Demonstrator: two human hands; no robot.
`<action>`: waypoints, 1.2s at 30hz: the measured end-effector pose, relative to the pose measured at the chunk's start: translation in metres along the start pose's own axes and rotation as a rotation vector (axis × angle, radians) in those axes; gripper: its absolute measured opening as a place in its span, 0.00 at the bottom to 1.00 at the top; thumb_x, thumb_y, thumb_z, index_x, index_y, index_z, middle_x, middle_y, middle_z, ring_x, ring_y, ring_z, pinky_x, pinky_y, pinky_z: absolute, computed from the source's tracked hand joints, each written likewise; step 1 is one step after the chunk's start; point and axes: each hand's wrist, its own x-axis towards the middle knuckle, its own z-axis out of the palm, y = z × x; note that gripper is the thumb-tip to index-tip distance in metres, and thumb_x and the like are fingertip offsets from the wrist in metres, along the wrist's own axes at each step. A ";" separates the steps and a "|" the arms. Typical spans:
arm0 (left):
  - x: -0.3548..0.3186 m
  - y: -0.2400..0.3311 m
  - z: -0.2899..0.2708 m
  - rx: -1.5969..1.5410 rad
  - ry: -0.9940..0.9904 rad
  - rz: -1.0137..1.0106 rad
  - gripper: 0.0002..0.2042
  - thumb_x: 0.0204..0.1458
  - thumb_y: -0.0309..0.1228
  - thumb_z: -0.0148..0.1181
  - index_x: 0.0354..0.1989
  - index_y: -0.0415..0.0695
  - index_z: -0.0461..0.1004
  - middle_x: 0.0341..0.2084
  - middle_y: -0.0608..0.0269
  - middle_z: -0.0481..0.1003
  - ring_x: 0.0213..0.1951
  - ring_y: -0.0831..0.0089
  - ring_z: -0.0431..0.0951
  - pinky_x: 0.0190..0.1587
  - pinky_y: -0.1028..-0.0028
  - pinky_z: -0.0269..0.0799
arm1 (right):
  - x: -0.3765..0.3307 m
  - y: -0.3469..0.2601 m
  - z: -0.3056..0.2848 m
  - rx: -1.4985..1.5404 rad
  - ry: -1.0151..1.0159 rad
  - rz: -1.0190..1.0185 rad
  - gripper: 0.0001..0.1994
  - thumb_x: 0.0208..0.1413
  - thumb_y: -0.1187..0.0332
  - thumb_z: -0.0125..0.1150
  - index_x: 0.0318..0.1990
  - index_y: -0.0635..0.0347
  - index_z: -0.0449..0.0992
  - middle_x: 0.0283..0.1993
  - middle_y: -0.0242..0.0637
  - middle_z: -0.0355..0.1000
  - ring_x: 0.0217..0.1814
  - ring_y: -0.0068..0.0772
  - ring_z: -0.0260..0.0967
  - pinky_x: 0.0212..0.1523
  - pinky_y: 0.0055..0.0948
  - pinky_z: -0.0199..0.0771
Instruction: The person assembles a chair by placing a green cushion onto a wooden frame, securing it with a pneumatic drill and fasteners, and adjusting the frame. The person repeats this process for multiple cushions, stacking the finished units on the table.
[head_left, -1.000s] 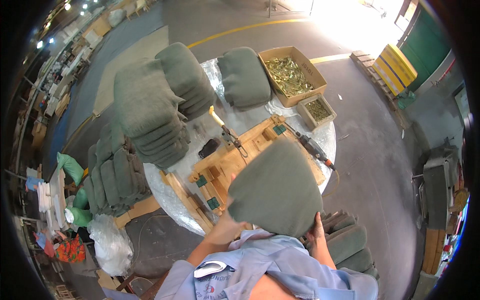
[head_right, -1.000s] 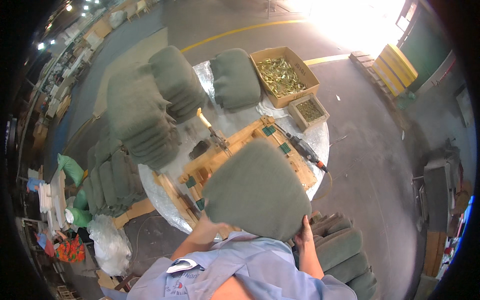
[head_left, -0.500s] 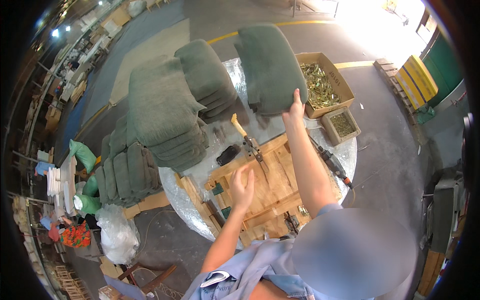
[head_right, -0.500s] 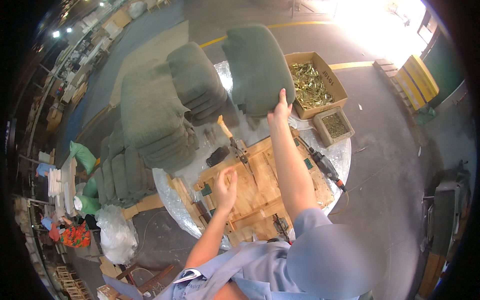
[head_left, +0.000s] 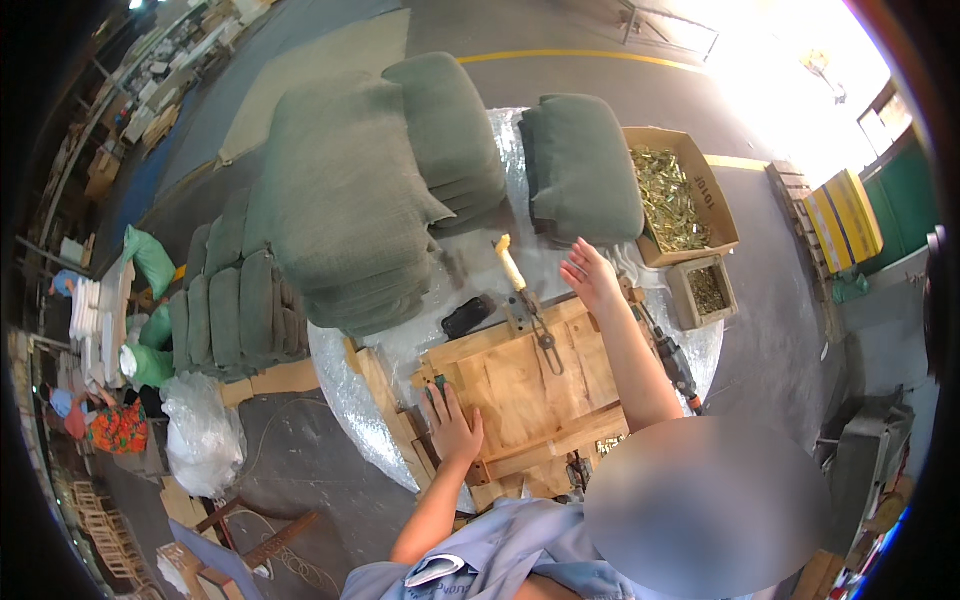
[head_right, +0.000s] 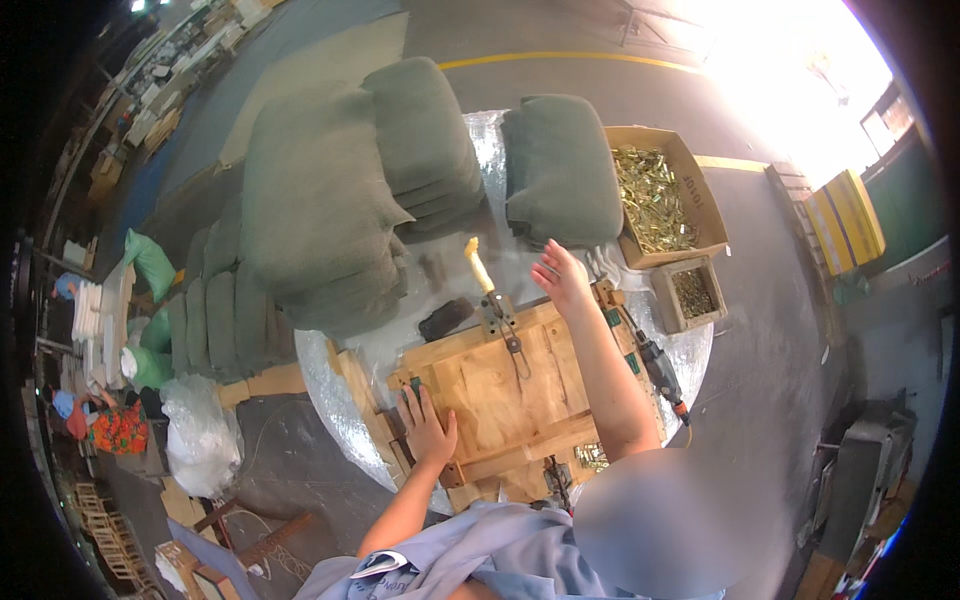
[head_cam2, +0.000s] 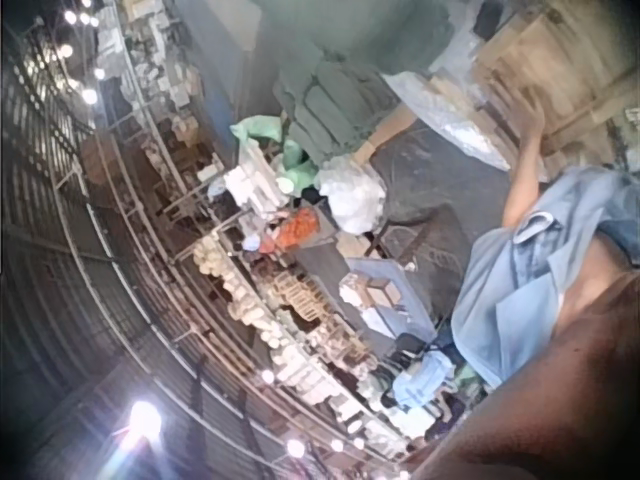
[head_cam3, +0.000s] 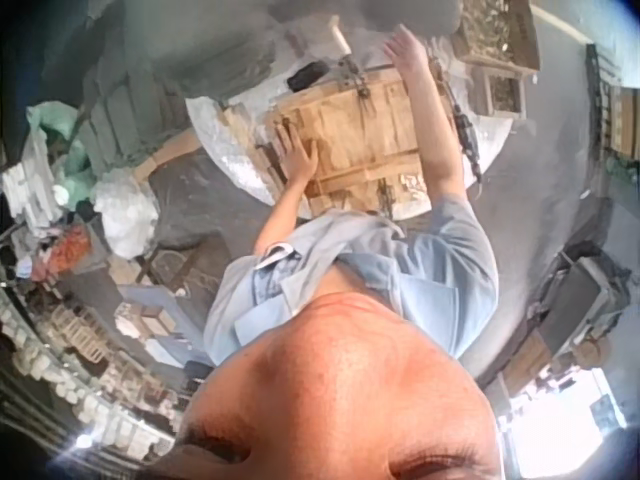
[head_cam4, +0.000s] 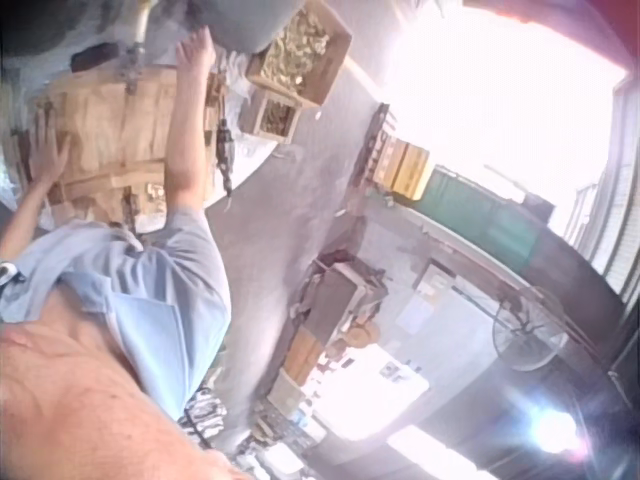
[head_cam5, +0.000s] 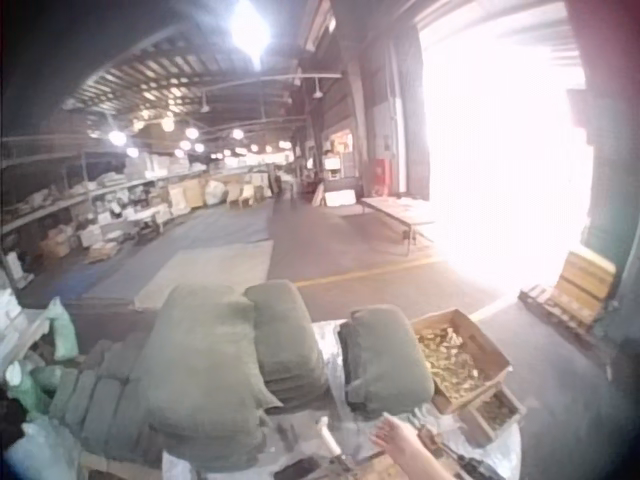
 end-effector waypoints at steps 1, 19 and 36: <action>0.000 -0.004 0.001 0.004 0.021 0.020 0.41 0.65 0.49 0.57 0.81 0.39 0.51 0.81 0.39 0.42 0.80 0.34 0.41 0.76 0.42 0.56 | -0.006 -0.005 0.024 -0.047 -0.089 -0.029 0.33 0.64 0.51 0.72 0.68 0.61 0.67 0.61 0.45 0.72 0.56 0.47 0.75 0.58 0.44 0.82; 0.000 -0.009 0.010 -0.001 0.159 0.052 0.39 0.63 0.46 0.58 0.80 0.43 0.55 0.80 0.42 0.47 0.80 0.35 0.45 0.60 0.42 0.80 | 0.058 -0.071 0.267 -0.316 0.054 -0.399 0.28 0.52 0.57 0.76 0.55 0.66 0.75 0.50 0.43 0.73 0.38 0.36 0.75 0.35 0.34 0.83; 0.003 0.009 -0.046 -0.195 -0.240 -0.063 0.46 0.65 0.60 0.53 0.81 0.37 0.51 0.82 0.39 0.41 0.81 0.36 0.42 0.76 0.44 0.54 | -0.452 -0.017 -0.047 0.094 -0.203 -0.650 0.30 0.57 0.58 0.64 0.63 0.71 0.73 0.58 0.44 0.79 0.62 0.40 0.77 0.58 0.41 0.80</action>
